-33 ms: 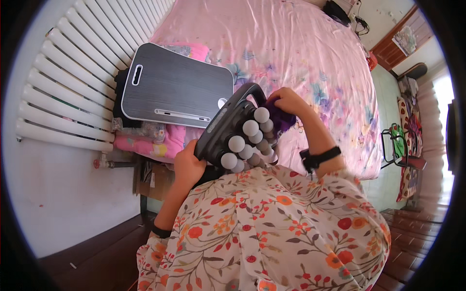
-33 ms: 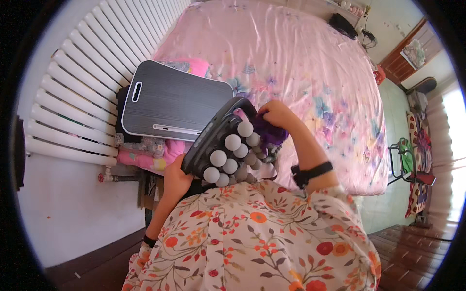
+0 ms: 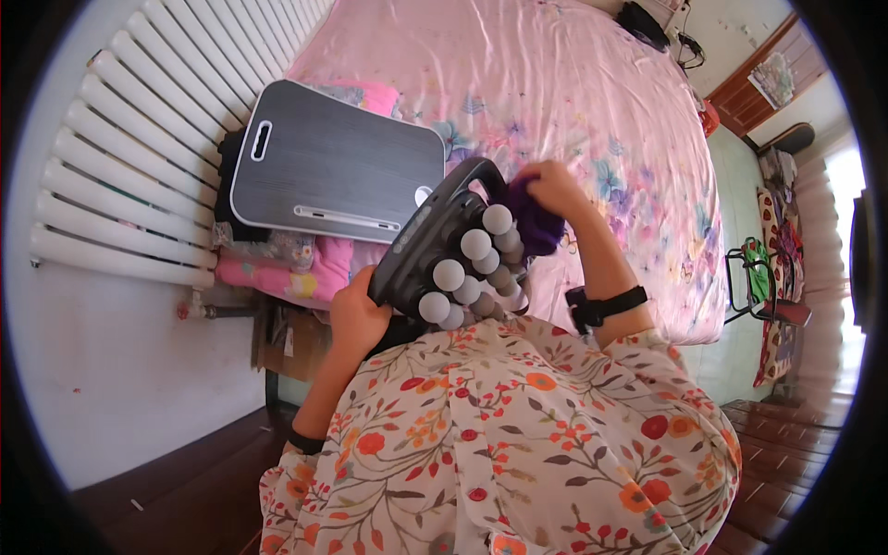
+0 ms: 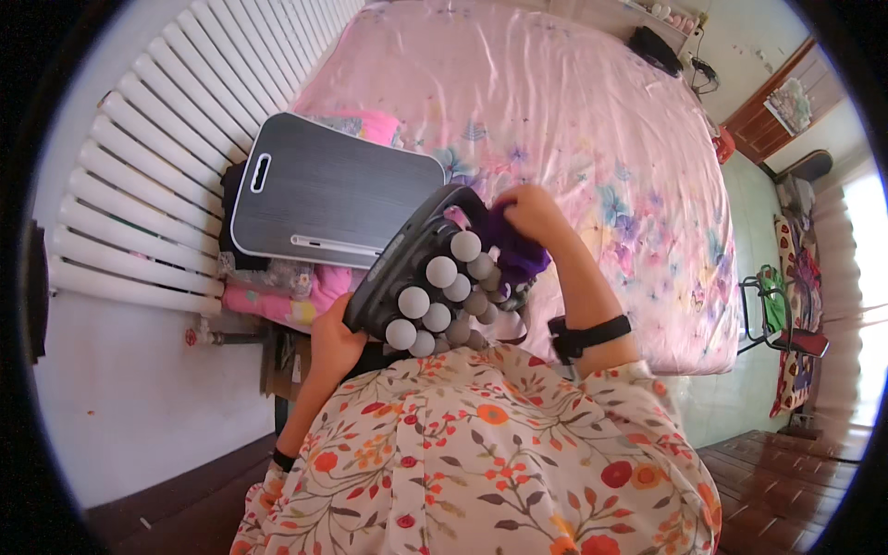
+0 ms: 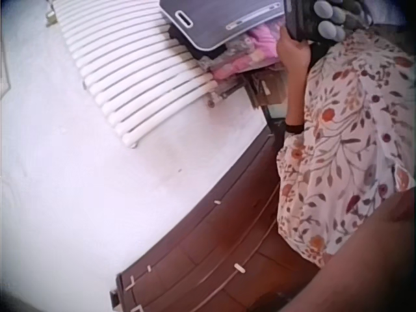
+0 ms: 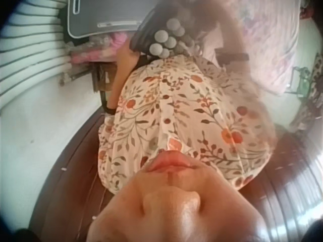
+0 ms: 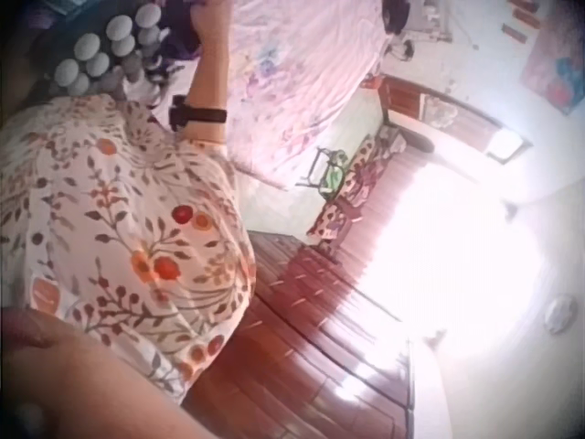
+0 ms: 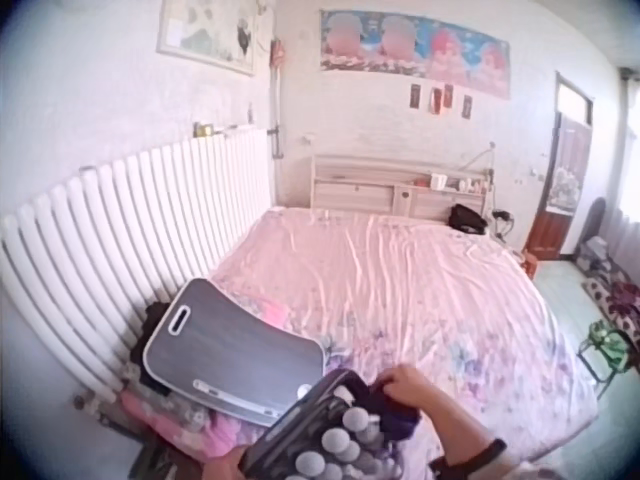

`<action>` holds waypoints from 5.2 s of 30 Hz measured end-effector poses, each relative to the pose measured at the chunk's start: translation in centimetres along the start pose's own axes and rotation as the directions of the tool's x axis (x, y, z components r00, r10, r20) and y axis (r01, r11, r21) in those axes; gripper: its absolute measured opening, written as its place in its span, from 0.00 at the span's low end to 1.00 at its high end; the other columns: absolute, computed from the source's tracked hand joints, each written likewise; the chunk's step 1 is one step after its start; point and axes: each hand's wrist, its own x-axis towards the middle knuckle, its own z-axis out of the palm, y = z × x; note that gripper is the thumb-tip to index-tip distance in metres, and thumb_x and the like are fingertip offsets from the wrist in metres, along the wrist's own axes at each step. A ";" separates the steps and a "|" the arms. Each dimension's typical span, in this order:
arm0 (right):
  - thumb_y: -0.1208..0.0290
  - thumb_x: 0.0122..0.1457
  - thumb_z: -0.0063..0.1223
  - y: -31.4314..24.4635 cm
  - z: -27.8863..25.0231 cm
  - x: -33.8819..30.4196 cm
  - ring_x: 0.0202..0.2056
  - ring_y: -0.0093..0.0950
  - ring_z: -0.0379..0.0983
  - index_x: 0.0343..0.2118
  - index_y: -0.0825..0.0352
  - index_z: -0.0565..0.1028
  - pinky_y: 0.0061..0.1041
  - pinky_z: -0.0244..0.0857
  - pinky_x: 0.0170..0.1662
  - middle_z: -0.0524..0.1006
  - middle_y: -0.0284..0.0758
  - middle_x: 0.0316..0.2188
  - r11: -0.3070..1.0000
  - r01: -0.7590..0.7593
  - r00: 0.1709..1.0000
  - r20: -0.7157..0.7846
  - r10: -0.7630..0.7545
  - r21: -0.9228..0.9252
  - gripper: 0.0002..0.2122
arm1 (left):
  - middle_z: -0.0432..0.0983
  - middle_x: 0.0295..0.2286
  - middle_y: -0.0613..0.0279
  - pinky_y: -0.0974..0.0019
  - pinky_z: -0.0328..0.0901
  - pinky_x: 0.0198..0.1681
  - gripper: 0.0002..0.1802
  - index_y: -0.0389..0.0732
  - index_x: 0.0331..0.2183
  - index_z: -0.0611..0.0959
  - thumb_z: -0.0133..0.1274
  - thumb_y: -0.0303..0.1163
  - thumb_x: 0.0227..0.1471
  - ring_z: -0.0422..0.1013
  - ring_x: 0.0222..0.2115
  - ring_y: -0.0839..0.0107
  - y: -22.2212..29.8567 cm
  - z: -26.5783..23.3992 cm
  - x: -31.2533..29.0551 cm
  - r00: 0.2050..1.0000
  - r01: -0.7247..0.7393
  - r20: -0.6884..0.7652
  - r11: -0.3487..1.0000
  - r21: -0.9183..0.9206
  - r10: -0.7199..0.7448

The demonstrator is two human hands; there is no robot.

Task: Cleaning a massage device and folding clothes from a box.

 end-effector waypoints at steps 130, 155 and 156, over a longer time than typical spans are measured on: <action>0.89 0.33 0.43 -0.4 4.5 -0.9 0.41 0.38 0.65 0.29 0.68 0.78 0.32 0.59 0.46 0.69 0.38 0.34 0.864 0.467 0.884 -0.088 -0.459 0.190 0.17 | 0.76 0.35 0.58 0.68 0.65 0.42 0.28 0.32 0.43 0.74 0.58 0.19 0.33 0.71 0.35 0.72 -2.1 -0.4 3.9 0.927 0.308 0.312 0.894 -0.326 -0.205; 0.86 0.38 0.42 -3.6 2.1 -0.2 0.37 0.40 0.69 0.34 0.66 0.77 0.31 0.63 0.40 0.72 0.41 0.33 0.974 0.215 0.973 0.072 -0.219 0.068 0.19 | 0.73 0.38 0.63 0.71 0.62 0.44 0.29 0.33 0.46 0.72 0.56 0.20 0.37 0.68 0.38 0.74 -5.8 1.3 1.7 0.956 0.294 0.170 0.808 -0.511 -0.241; 0.86 0.38 0.41 -2.6 2.5 0.1 0.37 0.39 0.70 0.34 0.68 0.77 0.31 0.63 0.40 0.73 0.43 0.33 0.972 0.203 0.973 0.090 -0.214 0.114 0.18 | 0.73 0.38 0.62 0.71 0.62 0.44 0.28 0.33 0.46 0.73 0.56 0.21 0.37 0.68 0.38 0.74 -6.5 1.5 1.6 0.949 0.314 0.177 0.808 -0.498 -0.260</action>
